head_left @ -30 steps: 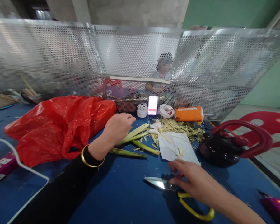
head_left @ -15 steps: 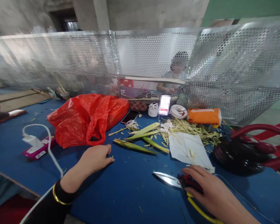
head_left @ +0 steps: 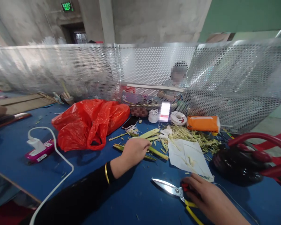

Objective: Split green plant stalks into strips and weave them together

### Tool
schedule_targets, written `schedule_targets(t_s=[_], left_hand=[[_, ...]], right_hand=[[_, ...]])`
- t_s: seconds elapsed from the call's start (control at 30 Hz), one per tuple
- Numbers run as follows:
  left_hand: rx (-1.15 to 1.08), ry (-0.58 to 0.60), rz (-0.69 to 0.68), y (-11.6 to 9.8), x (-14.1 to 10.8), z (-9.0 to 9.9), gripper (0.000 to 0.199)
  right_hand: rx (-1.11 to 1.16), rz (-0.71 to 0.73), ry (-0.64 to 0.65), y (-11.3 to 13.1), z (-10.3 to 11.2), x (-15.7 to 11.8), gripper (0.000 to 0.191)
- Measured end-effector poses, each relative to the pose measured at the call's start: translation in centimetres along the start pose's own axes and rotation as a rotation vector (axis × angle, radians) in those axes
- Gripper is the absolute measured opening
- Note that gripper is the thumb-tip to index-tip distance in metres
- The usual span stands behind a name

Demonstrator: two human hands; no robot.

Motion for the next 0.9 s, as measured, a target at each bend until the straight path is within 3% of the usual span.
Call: schedule_targets(t_s=[0.1, 0.2, 0.33, 0.43, 0.57, 0.7, 0.8, 0.9], left_hand=[[0.084, -0.054, 0.165, 3.0, 2.2, 1.8, 0.029], [0.162, -0.061, 0.335, 7.2, 2.8, 2.8, 0.028], [0.205, -0.004, 0.471, 11.5, 2.0, 2.3, 0.021], [0.200, 0.023, 0.488, 12.9, 1.8, 1.7, 0.020], [0.208, -0.038, 0.476, 12.7, 2.0, 2.1, 0.025], [0.184, -0.114, 0.363, 10.1, 2.3, 2.4, 0.030], [0.131, -0.075, 0.199, 7.2, 2.8, 1.1, 0.026], [0.102, -0.042, 0.126, 5.4, 3.4, -0.3, 0.025]], right_hand=[[-0.004, 0.007, 0.001, 0.2, 0.1, 0.0, 0.016], [-0.008, 0.004, 0.016, 0.2, 0.1, 0.1, 0.015], [-0.005, 0.003, 0.019, -0.1, -0.1, 0.3, 0.015], [0.000, 0.023, -0.003, -0.1, -0.1, 0.2, 0.015], [-0.001, 0.063, -0.029, 0.1, 0.2, 0.1, 0.016], [-0.024, 0.057, -0.027, 0.0, 0.3, 0.3, 0.019], [-0.021, 0.044, -0.010, -0.2, 0.1, 0.4, 0.018], [-0.008, 0.035, 0.004, -0.3, 0.0, 0.5, 0.020]])
Point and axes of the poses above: each hand's wrist, its own x-axis towards the middle knuckle, its own z-axis out of the back of the hand, y = z × x, the point moved 6 cm from there along x, towards the middle knuckle, and after that the axes turned 14 degrees about y, right-handed, at the moved point
